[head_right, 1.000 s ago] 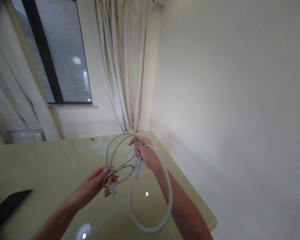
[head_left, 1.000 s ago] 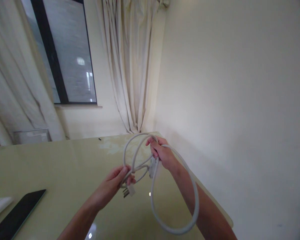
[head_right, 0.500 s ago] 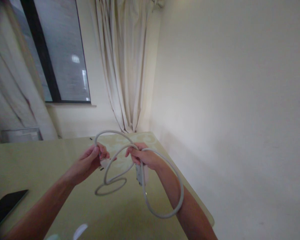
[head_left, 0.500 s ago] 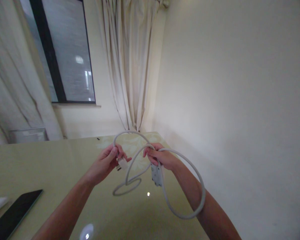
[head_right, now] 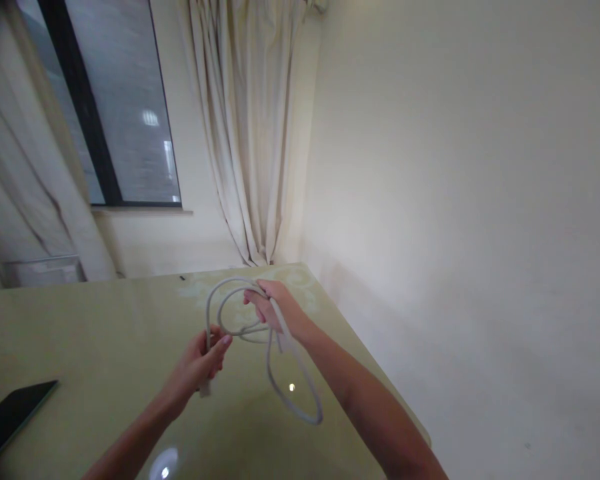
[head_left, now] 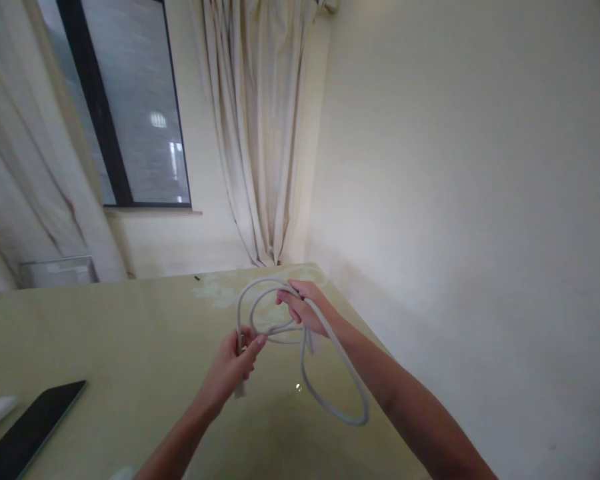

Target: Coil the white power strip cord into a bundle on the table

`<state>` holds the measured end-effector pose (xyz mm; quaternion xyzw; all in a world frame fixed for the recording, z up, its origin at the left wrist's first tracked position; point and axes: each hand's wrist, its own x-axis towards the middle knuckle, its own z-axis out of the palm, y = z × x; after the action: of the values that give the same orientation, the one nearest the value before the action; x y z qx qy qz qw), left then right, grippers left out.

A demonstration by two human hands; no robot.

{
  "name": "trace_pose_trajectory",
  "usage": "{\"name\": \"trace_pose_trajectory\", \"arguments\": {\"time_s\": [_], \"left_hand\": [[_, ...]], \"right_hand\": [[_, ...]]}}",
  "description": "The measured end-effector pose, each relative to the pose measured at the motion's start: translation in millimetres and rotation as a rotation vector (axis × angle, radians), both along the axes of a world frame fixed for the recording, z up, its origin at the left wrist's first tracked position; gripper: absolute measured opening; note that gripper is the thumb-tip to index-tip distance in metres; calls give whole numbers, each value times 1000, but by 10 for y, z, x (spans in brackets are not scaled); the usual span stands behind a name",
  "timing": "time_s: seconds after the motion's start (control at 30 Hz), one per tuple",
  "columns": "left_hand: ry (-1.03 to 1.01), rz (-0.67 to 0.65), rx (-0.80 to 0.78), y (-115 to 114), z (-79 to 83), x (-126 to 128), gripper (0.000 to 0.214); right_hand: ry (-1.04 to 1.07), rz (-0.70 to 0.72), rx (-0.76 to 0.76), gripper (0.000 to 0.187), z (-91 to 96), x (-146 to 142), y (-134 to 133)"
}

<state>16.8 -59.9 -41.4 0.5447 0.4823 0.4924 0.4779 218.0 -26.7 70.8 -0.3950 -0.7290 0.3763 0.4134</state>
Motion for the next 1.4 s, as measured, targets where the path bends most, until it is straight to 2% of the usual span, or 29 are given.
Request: {"name": "trace_pose_trajectory", "arguments": {"time_s": [0.07, 0.17, 0.23, 0.3, 0.37, 0.43, 0.53, 0.6, 0.7, 0.8, 0.9, 0.97, 1.07, 1.13, 1.23, 1.33, 1.4], "left_hand": [[50, 136, 50, 67, -58, 103, 38], [216, 233, 173, 216, -52, 7, 21], [347, 241, 240, 294, 0, -173, 12], [435, 233, 288, 332, 66, -365, 13], [472, 169, 298, 335, 122, -513, 16], [461, 48, 260, 312, 162, -599, 18], [355, -151, 145, 250, 202, -646, 17], [234, -238, 59, 207, 221, -658, 19], [52, -234, -112, 181, 213, -669, 33], [-96, -159, -221, 224, 129, -641, 47], [-195, -80, -211, 300, -24, -565, 53], [-249, -26, -202, 351, -140, -523, 55], [-301, 40, -213, 440, -302, -543, 60], [-233, 99, -208, 519, -393, -621, 62], [-43, 196, -187, 668, -503, -791, 58], [80, 221, -179, 831, -576, -959, 55], [178, 212, -152, 944, -608, -1048, 54]], "right_hand": [[56, 31, -54, 29, 5, -62, -13], [60, 26, -116, 28, -18, -14, 12], [-74, -26, -51, 25, -64, 100, 62], [-263, -111, 100, 23, -137, 238, 125], [-430, -175, 242, 27, -227, 359, 188], [-531, -227, 290, 31, -312, 440, 252], [-568, -313, 241, 29, -384, 494, 355], [-539, -331, 195, 26, -380, 511, 419], [-439, -195, 96, 30, -335, 530, 475], [-300, -44, -36, 39, -330, 520, 491], [-195, -71, -134, 45, -399, 468, 519], [-194, -144, -86, 45, -446, 439, 556], [-282, -229, 75, 35, -440, 480, 609], [-443, -298, 124, 24, -376, 576, 620], [-664, -444, 98, 12, -245, 781, 607], [-678, -526, 8, 5, -150, 971, 589], [-646, -519, -67, 7, -121, 1062, 580]]}}
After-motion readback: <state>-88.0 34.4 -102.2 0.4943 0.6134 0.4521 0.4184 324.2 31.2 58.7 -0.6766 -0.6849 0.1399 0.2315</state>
